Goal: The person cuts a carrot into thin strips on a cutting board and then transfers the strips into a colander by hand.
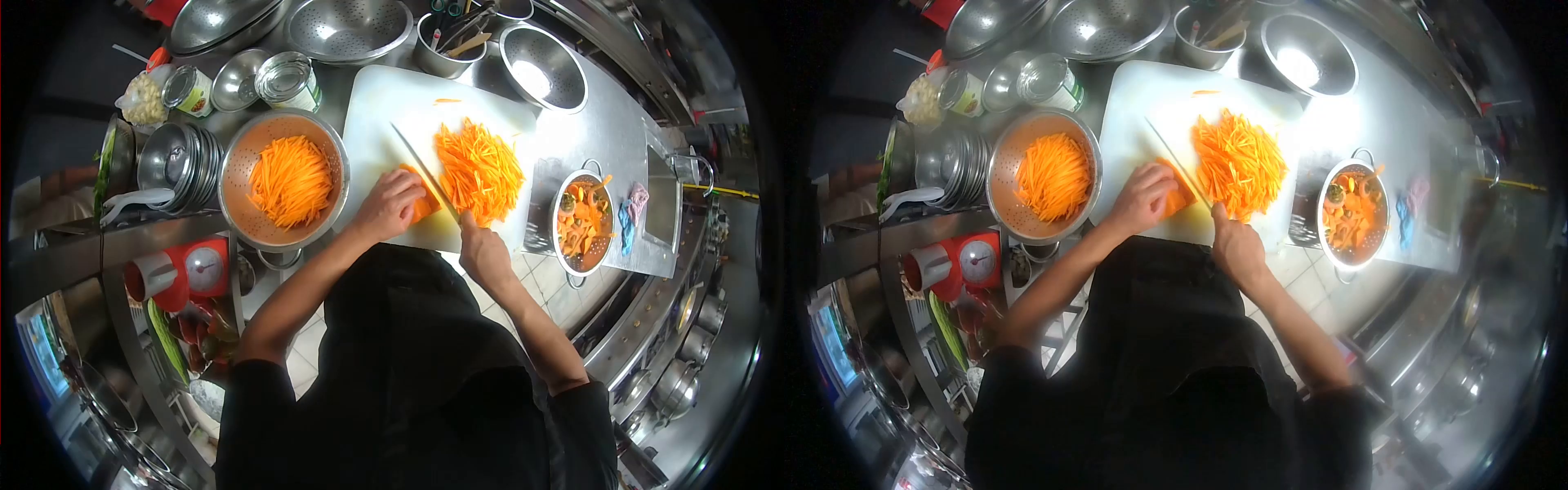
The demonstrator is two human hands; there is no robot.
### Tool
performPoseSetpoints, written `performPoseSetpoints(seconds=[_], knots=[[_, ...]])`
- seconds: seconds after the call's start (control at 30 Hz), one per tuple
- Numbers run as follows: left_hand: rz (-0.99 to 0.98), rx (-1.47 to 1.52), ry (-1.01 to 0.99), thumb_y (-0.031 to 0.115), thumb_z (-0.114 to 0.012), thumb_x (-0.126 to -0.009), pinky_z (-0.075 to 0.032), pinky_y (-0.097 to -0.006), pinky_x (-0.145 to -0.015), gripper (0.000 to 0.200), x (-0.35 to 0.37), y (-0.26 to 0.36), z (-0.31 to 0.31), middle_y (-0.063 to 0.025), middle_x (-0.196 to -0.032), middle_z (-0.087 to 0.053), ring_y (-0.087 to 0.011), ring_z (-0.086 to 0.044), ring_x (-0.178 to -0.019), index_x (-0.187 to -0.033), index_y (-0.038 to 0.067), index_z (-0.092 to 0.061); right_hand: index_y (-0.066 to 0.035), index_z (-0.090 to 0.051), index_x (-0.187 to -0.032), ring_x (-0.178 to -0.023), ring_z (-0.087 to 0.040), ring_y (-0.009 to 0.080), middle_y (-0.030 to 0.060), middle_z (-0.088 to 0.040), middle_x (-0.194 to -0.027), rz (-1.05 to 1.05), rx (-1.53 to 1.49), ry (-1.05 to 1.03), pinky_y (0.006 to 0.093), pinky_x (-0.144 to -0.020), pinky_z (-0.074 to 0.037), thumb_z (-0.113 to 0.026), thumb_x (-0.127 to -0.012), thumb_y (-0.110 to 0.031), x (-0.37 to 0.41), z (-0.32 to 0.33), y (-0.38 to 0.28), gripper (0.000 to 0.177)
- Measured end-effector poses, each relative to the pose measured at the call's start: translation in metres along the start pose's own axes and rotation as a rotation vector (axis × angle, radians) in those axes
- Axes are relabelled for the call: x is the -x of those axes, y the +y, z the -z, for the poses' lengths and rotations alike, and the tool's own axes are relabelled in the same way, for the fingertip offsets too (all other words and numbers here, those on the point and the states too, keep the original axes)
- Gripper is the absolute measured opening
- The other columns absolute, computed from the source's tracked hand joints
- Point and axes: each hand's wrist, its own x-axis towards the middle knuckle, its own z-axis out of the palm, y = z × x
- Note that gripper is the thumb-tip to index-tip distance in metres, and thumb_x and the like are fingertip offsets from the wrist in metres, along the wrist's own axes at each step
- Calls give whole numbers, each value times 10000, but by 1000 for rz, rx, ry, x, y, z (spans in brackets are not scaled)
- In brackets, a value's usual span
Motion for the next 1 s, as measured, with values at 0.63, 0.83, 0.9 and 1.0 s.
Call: performPoseSetpoints(seconds=[0.63,0.83,0.9,1.0], knots=[[6,-84,-69,-11,-620,-690,-439,-406,-834,195,2,-1,-9,-101,-974,-574,-291,-560,-975,-882,18,-603,27,-418,-1067,-670,-629,456,285,-613,-683,32,8,-36,522,-626,-500,-503,-776,-9,-14,-17,-8,305],[-6,-100,-84,-6,-613,-700,-443,-413,-853,181,7,-2,-9,-108,-970,-579,-295,-559,-971,-880,12,-601,10,-433,-1026,-657,-622,456,273,-610,-675,12,12,-72,535,-606,-491,-494,-777,-14,-3,-8,-8,257],[11,-67,-78,-7,-613,-704,-443,-416,-862,177,6,-3,-10,-111,-970,-579,-301,-559,-974,-880,13,-601,4,-433,-1015,-656,-625,458,289,-602,-663,43,-10,14,535,-611,-493,-507,-760,-7,-19,-25,-6,266],[-41,-129,-38,19,-620,-706,-433,-413,-875,160,5,-3,-9,-97,-970,-569,-276,-548,-972,-866,24,-602,-3,-427,-1010,-651,-619,468,285,-604,-664,27,-12,-22,538,-612,-490,-509,-754,7,-15,-5,-14,268]])
